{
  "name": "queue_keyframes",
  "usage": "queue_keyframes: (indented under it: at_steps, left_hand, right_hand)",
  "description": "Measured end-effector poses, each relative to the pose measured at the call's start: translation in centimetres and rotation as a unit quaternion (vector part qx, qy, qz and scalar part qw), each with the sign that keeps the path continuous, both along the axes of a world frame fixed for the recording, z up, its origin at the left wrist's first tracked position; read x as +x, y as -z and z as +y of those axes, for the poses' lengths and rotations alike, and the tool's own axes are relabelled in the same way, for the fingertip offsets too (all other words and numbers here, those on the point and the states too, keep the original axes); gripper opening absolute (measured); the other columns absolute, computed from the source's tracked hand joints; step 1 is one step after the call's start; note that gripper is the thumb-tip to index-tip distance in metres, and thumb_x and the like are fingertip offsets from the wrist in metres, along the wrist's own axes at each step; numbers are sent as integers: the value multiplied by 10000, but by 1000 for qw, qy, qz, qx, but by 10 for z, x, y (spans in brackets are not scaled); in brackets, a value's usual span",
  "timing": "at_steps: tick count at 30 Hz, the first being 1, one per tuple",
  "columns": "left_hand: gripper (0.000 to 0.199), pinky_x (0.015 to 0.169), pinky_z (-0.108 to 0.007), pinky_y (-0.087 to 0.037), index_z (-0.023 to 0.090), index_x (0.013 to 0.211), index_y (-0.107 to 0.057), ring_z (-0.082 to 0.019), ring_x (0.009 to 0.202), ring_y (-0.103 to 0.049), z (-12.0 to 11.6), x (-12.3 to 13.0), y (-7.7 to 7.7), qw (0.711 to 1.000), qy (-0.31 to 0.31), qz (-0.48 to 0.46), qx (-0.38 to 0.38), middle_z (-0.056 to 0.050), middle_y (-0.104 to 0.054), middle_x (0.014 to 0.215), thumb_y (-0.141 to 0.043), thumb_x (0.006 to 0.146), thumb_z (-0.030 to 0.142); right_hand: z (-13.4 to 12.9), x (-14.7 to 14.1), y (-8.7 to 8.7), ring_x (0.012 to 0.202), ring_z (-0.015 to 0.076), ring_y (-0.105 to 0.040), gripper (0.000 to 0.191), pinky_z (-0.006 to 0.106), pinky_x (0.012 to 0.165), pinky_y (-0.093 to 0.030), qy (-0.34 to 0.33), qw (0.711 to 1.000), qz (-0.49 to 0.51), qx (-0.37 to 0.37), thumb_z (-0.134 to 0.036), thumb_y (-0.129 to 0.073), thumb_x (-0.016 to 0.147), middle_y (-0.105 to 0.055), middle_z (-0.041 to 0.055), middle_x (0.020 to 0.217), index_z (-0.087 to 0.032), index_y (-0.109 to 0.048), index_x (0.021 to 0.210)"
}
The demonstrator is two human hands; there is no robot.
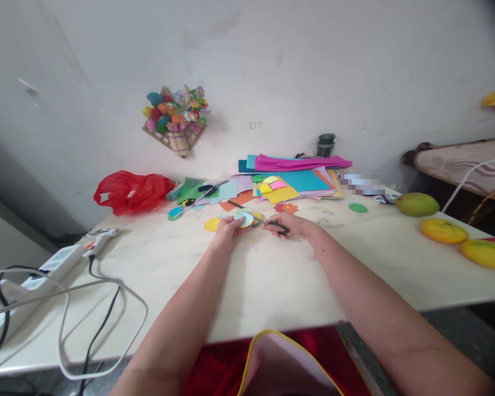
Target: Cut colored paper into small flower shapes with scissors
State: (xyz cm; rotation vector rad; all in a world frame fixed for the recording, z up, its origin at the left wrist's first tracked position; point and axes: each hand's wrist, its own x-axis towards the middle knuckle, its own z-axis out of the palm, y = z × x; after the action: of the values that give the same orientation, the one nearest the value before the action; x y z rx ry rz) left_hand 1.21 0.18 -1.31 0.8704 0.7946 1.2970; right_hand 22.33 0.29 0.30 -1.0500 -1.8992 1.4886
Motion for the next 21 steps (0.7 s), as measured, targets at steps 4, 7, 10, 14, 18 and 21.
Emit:
queue_keyframes:
  at_steps: [4,7,10,14,18,21]
  left_hand:
    - [126,702,-327,-576,66,760,-681,-214,709,-689,1,0,1,1000,1,4,-6,-128,-718,788,-718,643,95]
    - [119,677,-315,-576,64,756,-686,-212,707,-687,0,0,0,1000,2,12,-3,-128,-719,787,-714,644,97]
    - [104,638,-290,-571,59,745,-688,-203,689,-683,-1,1,-1,1000,1,17,-5,-126,-719,780,-704,648,93]
    - [103,660,-306,-573,67,727,-681,-209,692,-684,-2,1,-3,1000,-4,18,-10,-118,-716,755,-719,634,91]
    - [125,672,-324,-578,68,718,-670,-213,690,-686,-2,1,-3,1000,-7,18,-15,-115,-710,736,-739,618,95]
    - [126,667,-319,-580,70,729,-670,-214,697,-688,-2,2,-3,1000,-4,18,-17,-116,-712,745,-735,623,92]
  right_hand:
    - [1,2,1,369,58,-398,267,195,353,-247,-9,1000,4,4,-402,-626,722,-498,-49,483,-138,-612,764]
    - [1,3,0,361,57,-383,242,196,357,-250,-9,1000,-10,9,-375,-626,717,-491,-53,476,-138,-615,768]
    - [0,4,-2,363,57,-385,217,197,364,-247,-9,1000,-23,17,-341,-631,704,-498,-52,484,-137,-620,777]
    - [-4,4,-7,368,60,-389,207,202,373,-248,-4,999,-35,16,-317,-633,692,-504,-48,490,-132,-629,786]
    - [-6,4,-9,366,57,-379,210,201,376,-245,-2,999,-36,12,-318,-626,695,-500,-53,485,-130,-635,790]
    - [-4,6,-7,373,56,-384,220,199,378,-255,-8,999,-31,16,-330,-625,703,-509,-52,493,-129,-636,791]
